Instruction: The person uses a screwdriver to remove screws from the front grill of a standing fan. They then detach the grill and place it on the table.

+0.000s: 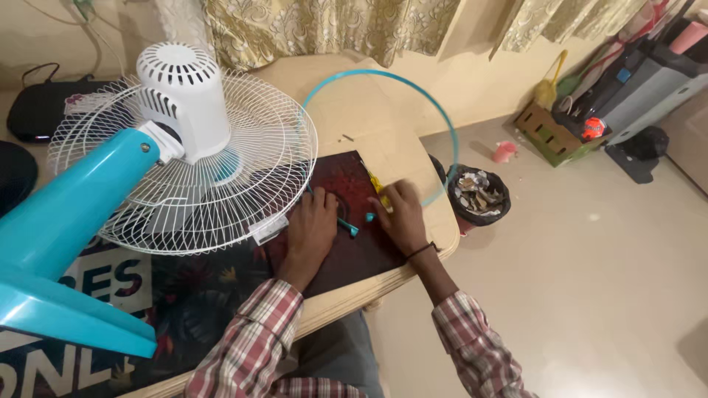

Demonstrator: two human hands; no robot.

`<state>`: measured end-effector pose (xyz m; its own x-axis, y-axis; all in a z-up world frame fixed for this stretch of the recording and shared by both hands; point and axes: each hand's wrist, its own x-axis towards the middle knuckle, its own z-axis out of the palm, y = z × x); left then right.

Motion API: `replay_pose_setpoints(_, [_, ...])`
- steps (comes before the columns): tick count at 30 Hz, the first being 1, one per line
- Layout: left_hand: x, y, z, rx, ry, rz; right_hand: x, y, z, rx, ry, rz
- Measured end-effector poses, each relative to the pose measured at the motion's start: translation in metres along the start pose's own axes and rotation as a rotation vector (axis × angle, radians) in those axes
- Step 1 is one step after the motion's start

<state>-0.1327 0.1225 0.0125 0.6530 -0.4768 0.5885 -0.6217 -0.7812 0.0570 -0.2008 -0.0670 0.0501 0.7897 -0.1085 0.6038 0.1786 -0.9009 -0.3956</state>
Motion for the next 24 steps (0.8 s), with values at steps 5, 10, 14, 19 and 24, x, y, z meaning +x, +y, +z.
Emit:
replay_pose_setpoints(5, [0.003, 0.004, -0.007, 0.045, -0.011, -0.029, -0.007, -0.007, -0.01, -0.393, -0.076, 0.417])
replay_pose_setpoints(10, [0.005, 0.004, -0.013, 0.051, -0.001, -0.004, -0.013, 0.005, -0.017, -0.392, -0.085, 0.752])
replay_pose_setpoints(14, [0.003, 0.003, -0.017, 0.049, 0.039, 0.01, -0.022, 0.016, -0.015, -0.37, 0.115, 0.522])
replay_pose_setpoints(19, [0.003, 0.003, -0.018, 0.043, -0.009, 0.006, -0.028, 0.023, -0.019, -0.298, 0.044, 0.648])
replay_pose_setpoints(24, [0.003, 0.006, -0.019, -0.068, 0.012, -0.015, -0.026, 0.032, -0.007, -0.079, 0.222, 0.407])
